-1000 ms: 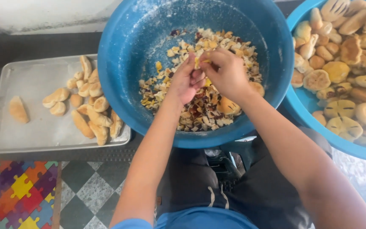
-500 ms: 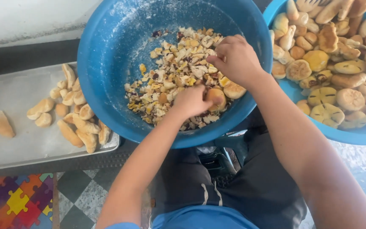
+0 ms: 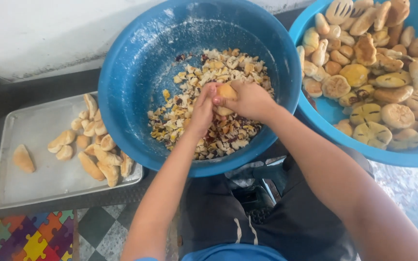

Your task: The person repeatedly picks up small bread rolls from a blue basin and crushes them by hand into a second blue basin containing already crumbled bread. The person continues this process throughout the clip, adding more crumbs to the mixture.

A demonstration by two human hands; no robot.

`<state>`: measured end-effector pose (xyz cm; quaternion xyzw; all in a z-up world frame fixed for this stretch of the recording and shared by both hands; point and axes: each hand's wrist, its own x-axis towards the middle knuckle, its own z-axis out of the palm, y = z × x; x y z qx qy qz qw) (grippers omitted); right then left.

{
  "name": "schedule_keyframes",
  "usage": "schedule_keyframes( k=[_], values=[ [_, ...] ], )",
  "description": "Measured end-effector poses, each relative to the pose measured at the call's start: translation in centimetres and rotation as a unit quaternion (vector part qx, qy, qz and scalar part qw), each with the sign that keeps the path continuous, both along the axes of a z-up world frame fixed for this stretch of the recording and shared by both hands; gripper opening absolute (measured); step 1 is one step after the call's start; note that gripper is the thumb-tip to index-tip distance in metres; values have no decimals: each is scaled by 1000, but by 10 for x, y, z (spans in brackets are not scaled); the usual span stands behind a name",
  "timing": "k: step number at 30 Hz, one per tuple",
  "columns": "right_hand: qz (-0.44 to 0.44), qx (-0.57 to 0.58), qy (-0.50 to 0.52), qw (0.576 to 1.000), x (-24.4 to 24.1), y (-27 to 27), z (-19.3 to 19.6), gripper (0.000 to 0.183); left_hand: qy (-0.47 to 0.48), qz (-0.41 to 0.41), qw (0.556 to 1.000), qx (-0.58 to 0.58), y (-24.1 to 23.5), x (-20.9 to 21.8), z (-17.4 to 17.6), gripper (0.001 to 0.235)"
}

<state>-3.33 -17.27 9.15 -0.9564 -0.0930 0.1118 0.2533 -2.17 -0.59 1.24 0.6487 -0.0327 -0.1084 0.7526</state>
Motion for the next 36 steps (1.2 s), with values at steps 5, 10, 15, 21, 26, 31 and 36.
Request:
schedule_keyframes(
  k=[5, 10, 15, 21, 26, 31, 36],
  values=[
    [26, -46, -106, 993, 9, 13, -34, 70, 65, 63, 993, -74, -1, 12, -11, 58],
    [185, -105, -512, 832, -1, 18, -36, 51, 183, -77, 968, -153, 20, 2, 21, 61],
    [92, 112, -403, 904, 23, 11, -75, 19, 188, -186, 917, -299, 33, 17, 20, 60],
    [-87, 403, -72, 908, 16, 8, 5, 37, 63, 19, 977, -201, 42, 16, 33, 79],
    [-131, 476, 83, 866, 38, 17, -42, 26, -123, 72, 990, 15, 17, 25, -3, 47],
    [-200, 451, 100, 864, 46, 21, -65, 34, -308, 144, 907, 251, 10, 6, 4, 41],
    [-232, 451, 54, 860, 65, 18, -88, 35, -417, 248, 811, 327, 10, 10, -4, 36]
  ],
)
